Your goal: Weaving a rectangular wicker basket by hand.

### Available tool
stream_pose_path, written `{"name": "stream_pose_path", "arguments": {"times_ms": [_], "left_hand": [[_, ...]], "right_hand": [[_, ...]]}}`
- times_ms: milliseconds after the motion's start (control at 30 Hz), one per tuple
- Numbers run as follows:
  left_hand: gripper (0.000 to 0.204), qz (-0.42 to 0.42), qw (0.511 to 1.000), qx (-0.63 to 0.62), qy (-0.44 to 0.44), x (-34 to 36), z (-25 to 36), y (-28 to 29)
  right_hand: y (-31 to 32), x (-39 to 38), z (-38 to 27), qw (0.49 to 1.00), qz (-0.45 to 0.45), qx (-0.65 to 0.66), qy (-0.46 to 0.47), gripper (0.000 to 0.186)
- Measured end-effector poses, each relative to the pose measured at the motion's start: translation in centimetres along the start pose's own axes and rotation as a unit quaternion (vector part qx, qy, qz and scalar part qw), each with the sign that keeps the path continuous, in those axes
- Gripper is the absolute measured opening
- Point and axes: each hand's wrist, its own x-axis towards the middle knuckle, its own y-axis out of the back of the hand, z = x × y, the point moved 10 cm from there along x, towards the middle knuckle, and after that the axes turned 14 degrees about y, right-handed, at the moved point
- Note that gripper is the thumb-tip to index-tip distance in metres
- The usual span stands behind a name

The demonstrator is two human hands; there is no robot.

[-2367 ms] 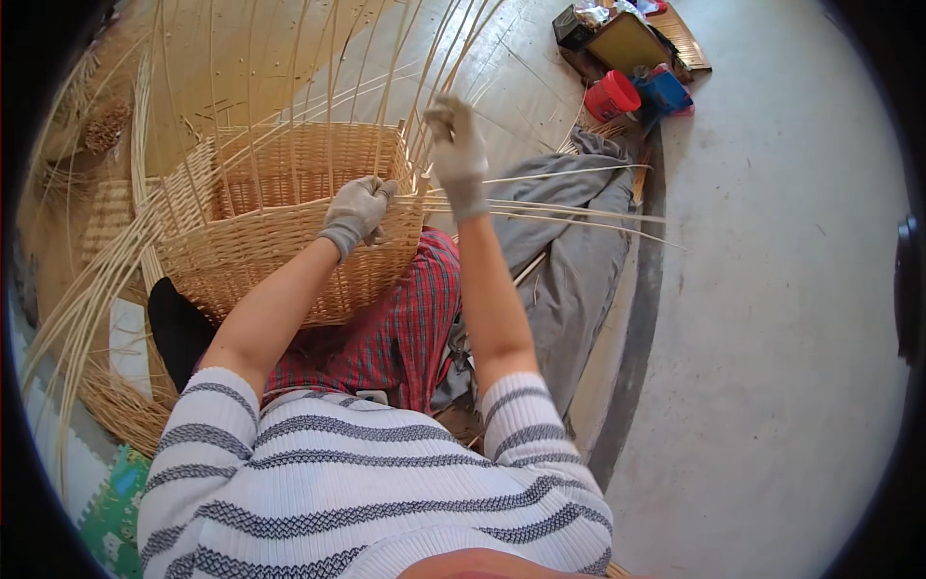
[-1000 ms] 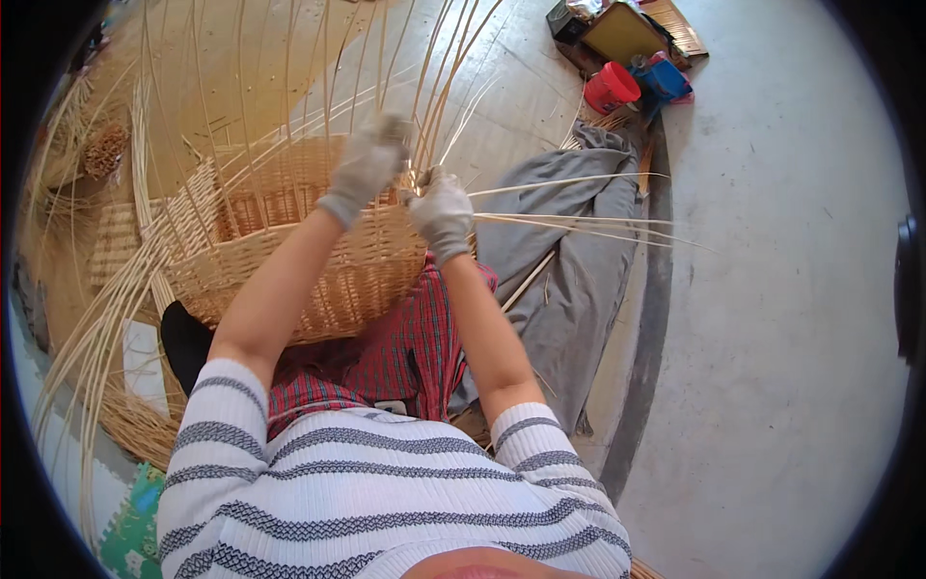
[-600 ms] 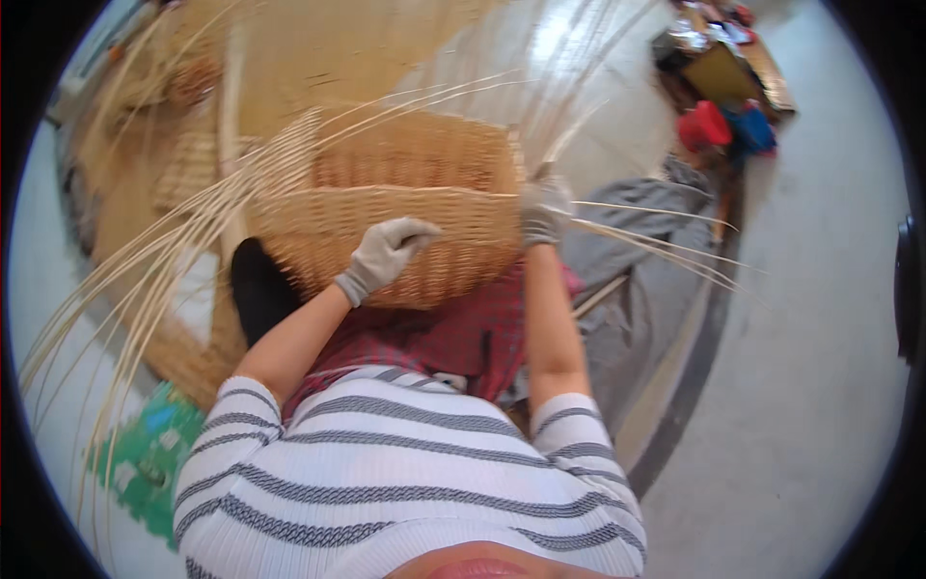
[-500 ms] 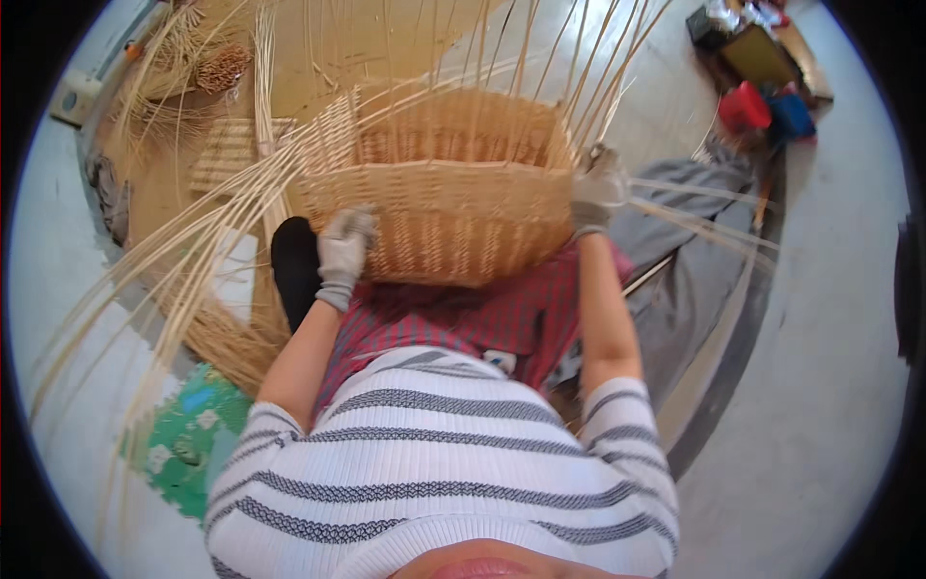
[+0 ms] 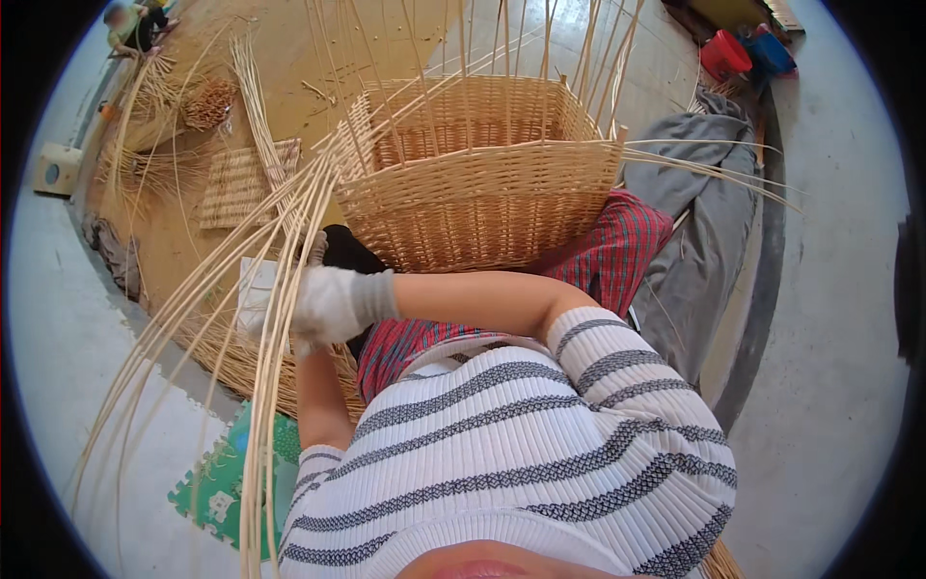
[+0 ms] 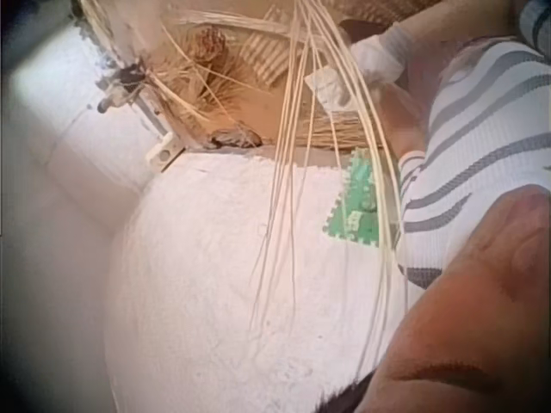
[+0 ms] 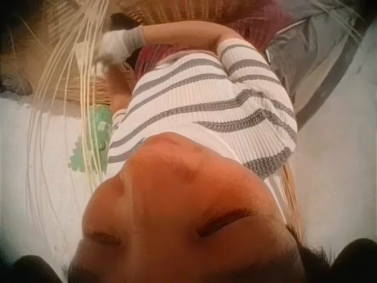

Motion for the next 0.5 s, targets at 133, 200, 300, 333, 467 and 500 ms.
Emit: {"name": "stream_pose_path", "arguments": {"times_ms": [133, 200, 300, 333, 467, 500], "left_hand": [[0.035, -0.059, 0.986, 0.003, -0.157, -1.5, 7.2, -3.0], [0.037, -0.056, 0.979, -0.022, -0.193, 0.1, 9.1, -3.2], [0.037, -0.034, 0.966, -0.200, -0.159, 4.3, 8.8, -0.6], [0.035, -0.034, 0.968, -0.205, -0.141, 4.9, 8.0, -0.2], [0.041, -0.011, 0.975, -0.181, -0.126, 3.8, 4.6, 1.2], [0.044, -0.022, 0.969, -0.196, -0.146, 2.8, 4.0, 0.7]], "right_hand": [[-1.7, -1.0, -1.6, 0.981, -0.182, 0.006, -0.065, 0.018], [0.4, -3.4, -2.5, 0.970, -0.217, -0.055, -0.090, 0.012], [12.3, -8.5, -1.1, 0.990, 0.073, -0.088, -0.086, 0.008], [16.7, -11.4, 1.6, 0.966, 0.214, -0.077, -0.124, 0.014], [21.2, -21.7, 12.1, 0.803, 0.498, 0.256, -0.205, 0.032], [21.6, -22.5, 12.7, 0.828, 0.477, 0.206, -0.212, 0.029]]}}
